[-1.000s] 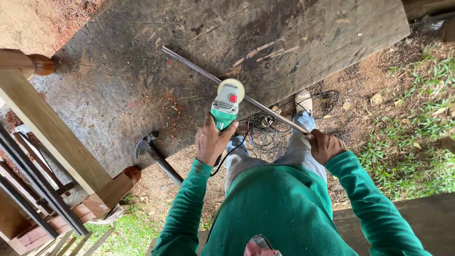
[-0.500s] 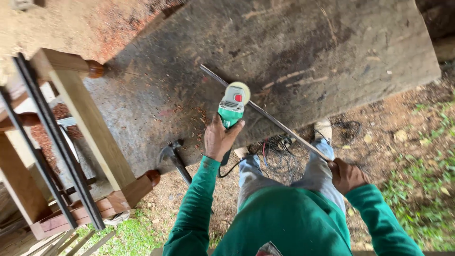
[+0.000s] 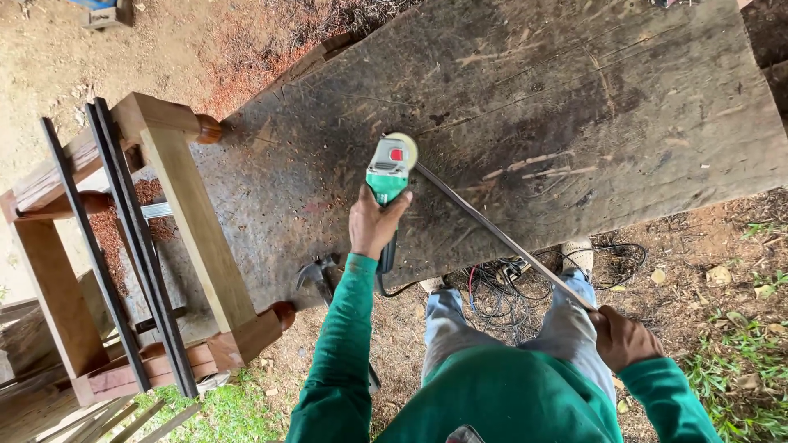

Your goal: The person uses a handheld angle grinder to smooth the surface of several metal rods placed on a wooden workbench. They systematically move the grinder along the length of each rod, then reposition the rods to work on different sections.

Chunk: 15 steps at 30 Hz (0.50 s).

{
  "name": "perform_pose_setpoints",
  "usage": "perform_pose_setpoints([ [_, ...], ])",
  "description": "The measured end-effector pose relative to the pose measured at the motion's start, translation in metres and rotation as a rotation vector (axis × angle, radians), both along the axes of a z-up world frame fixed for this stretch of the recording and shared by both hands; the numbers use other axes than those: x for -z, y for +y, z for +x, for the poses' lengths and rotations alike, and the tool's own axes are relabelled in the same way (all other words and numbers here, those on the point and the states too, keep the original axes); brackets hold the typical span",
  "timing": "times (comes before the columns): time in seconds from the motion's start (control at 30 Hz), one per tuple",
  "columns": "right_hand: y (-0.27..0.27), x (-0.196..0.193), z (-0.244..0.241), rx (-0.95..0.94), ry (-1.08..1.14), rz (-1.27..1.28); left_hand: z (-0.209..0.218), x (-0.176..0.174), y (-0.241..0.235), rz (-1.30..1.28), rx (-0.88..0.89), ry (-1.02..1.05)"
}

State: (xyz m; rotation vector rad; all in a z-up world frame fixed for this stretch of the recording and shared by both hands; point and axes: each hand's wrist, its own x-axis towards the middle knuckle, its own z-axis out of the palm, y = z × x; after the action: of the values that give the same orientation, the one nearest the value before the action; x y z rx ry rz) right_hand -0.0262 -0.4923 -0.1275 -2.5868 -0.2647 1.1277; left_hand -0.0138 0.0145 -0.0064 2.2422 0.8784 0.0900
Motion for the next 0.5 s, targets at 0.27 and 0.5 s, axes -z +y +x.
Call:
perform_pose_setpoints([
  [0.27, -0.008, 0.014, -0.002, -0.047, -0.005, 0.026, 0.015, 0.008, 0.033, -0.046, -0.105, 0.082],
  [0.5, -0.013, 0.033, -0.006, -0.056, 0.003, 0.04, 0.023, 0.004, 0.056, -0.018, -0.202, 0.065],
])
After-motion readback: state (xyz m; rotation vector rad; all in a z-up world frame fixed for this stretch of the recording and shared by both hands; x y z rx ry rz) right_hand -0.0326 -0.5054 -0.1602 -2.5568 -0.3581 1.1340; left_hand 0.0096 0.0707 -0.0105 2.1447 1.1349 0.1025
